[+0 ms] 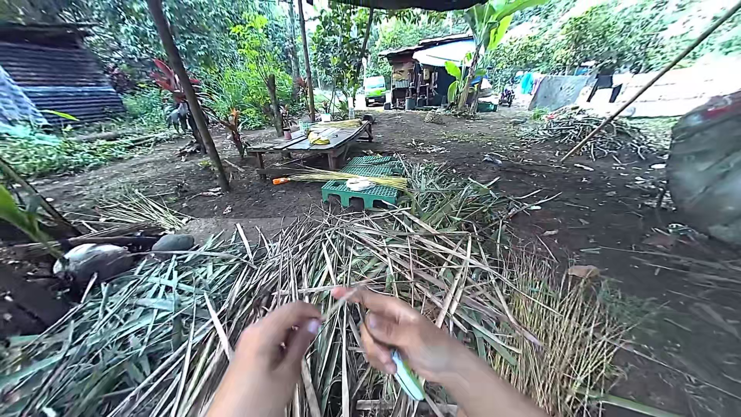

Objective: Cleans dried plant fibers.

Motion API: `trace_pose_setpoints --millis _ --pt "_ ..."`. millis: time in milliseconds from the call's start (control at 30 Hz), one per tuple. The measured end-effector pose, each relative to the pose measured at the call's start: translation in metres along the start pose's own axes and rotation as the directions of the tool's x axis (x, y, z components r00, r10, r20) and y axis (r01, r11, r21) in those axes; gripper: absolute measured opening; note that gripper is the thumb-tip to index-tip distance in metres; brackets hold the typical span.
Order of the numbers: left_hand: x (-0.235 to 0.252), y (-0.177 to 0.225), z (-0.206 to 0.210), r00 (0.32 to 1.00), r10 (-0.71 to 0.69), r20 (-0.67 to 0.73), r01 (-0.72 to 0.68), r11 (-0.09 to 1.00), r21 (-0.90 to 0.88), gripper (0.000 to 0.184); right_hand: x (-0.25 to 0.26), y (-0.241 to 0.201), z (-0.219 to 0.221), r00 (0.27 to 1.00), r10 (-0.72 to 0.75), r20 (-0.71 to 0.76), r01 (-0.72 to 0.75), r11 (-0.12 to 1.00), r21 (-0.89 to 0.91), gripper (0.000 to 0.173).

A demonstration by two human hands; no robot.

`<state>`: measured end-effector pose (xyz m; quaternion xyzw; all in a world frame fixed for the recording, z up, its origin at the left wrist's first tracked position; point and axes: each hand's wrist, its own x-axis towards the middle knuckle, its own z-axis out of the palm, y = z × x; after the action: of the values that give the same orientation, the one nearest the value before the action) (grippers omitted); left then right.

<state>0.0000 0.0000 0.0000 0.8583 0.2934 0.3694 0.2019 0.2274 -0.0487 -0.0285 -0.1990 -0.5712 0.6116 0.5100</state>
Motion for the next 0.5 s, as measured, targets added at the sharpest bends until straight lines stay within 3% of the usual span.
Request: trace_pose_setpoints --millis 133,267,333,400,500 --pt "0.001 0.013 0.022 0.999 0.017 0.03 -0.016 1.0 -0.017 0.021 -0.01 0.005 -0.001 0.953 -0.183 -0.241 0.185 0.983 -0.015 0.03" --pt "-0.011 0.004 0.016 1.0 -0.022 -0.004 0.023 0.993 0.118 0.025 -0.02 -0.012 -0.028 0.702 -0.324 -0.634 0.413 0.911 -0.009 0.034" --pt "-0.015 0.002 0.014 0.999 -0.024 -0.026 0.028 0.985 0.168 0.026 -0.023 -0.017 -0.035 0.619 -0.329 -0.713 0.472 0.882 0.003 0.037" --pt "-0.015 0.005 0.019 0.999 -0.038 -0.038 0.044 0.988 0.146 0.026 -0.028 -0.012 -0.031 0.702 -0.329 -0.632 0.427 0.904 0.004 0.035" --pt "-0.013 0.015 0.026 0.996 -0.093 0.016 0.093 0.996 -0.001 0.025 -0.031 0.002 -0.01 0.93 -0.214 -0.3 0.208 0.977 -0.051 0.039"
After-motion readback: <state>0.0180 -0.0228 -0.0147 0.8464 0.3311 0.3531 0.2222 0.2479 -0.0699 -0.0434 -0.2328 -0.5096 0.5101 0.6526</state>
